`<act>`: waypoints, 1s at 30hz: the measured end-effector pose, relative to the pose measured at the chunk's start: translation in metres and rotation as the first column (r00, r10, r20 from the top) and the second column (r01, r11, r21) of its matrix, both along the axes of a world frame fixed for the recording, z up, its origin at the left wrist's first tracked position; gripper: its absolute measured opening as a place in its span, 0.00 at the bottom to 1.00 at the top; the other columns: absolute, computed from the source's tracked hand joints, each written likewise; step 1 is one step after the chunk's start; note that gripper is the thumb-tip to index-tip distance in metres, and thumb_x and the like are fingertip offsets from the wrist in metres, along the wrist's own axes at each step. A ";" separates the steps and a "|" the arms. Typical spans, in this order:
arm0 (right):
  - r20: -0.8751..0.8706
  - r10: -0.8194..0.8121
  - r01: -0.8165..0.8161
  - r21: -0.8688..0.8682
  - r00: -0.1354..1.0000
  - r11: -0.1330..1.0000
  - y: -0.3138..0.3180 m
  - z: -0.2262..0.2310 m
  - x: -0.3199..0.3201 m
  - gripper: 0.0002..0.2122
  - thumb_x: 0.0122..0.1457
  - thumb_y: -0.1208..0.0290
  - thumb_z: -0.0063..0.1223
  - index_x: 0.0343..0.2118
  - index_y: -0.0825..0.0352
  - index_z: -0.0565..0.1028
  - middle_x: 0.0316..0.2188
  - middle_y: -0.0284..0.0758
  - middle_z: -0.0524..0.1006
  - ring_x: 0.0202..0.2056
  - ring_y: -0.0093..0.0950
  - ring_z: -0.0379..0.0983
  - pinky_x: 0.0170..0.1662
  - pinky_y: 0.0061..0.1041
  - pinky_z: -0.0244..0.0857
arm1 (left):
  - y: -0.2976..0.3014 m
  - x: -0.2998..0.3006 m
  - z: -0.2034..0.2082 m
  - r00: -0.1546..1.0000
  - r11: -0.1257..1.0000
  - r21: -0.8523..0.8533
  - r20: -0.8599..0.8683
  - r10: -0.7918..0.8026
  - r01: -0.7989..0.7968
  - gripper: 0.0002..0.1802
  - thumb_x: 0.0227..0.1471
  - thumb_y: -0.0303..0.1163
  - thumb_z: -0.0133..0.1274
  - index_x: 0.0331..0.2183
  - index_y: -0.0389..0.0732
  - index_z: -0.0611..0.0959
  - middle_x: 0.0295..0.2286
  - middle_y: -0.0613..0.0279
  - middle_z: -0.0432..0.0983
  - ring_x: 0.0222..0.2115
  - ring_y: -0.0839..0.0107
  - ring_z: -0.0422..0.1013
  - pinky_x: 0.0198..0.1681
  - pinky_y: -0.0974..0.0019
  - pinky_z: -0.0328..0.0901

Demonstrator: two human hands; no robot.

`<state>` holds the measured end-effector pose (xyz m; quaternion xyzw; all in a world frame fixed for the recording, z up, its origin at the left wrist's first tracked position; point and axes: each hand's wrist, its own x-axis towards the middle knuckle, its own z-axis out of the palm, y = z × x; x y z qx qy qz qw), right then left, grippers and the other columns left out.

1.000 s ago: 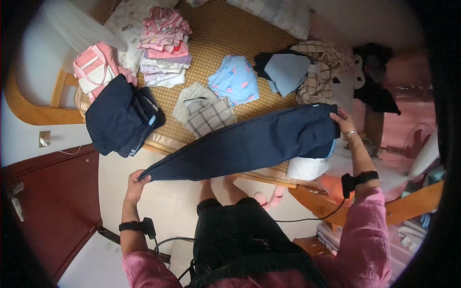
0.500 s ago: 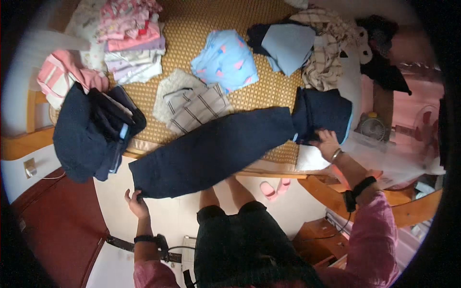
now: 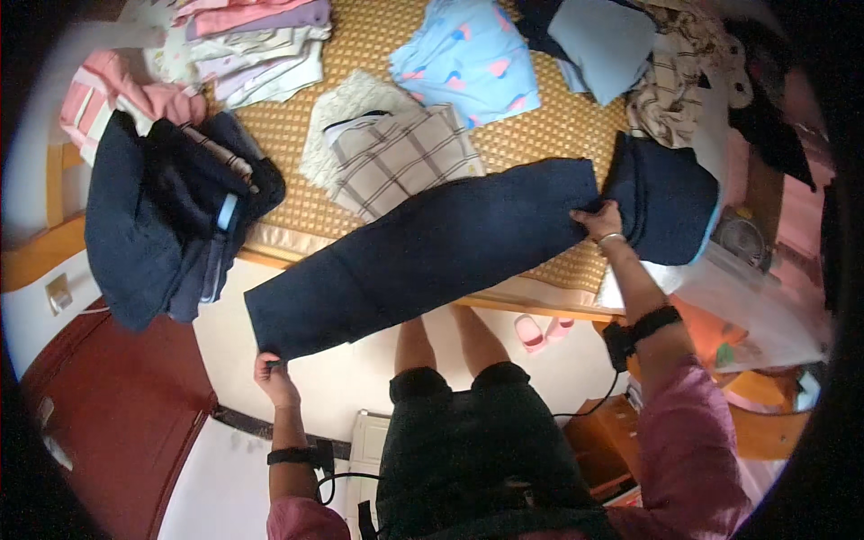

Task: Folding various clothing items and organizing them on a bed.

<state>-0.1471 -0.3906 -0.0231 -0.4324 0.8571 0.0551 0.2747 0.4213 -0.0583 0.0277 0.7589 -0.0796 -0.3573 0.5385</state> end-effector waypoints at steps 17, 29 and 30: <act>0.777 -0.112 0.189 -0.009 0.620 0.982 -0.046 0.072 -0.007 0.28 0.39 0.84 0.61 0.47 0.71 0.64 0.39 0.36 0.74 0.40 0.29 0.70 0.48 0.24 0.61 | -0.007 0.017 -0.028 0.624 0.911 0.407 -0.696 0.354 -0.063 0.20 0.38 0.15 0.49 0.39 0.31 0.73 0.37 0.53 0.72 0.38 0.57 0.70 0.46 0.60 0.65; -0.339 0.615 -0.702 -0.307 0.712 0.642 -0.021 0.104 0.011 0.23 0.44 0.69 0.57 0.42 0.74 0.64 0.39 0.51 0.67 0.43 0.48 0.63 0.48 0.37 0.59 | -0.037 -0.079 -0.005 0.462 0.989 0.145 -0.879 0.118 0.023 0.35 0.26 0.21 0.48 0.45 0.27 0.68 0.42 0.47 0.70 0.42 0.53 0.68 0.51 0.55 0.61; -0.323 0.663 -0.737 -0.302 0.676 0.604 -0.006 0.106 0.037 0.22 0.43 0.70 0.57 0.40 0.73 0.64 0.38 0.50 0.67 0.42 0.47 0.63 0.46 0.37 0.59 | -0.028 -0.079 -0.014 0.427 0.986 0.169 -0.892 0.148 0.010 0.35 0.26 0.21 0.48 0.45 0.27 0.68 0.43 0.47 0.70 0.43 0.53 0.68 0.51 0.56 0.61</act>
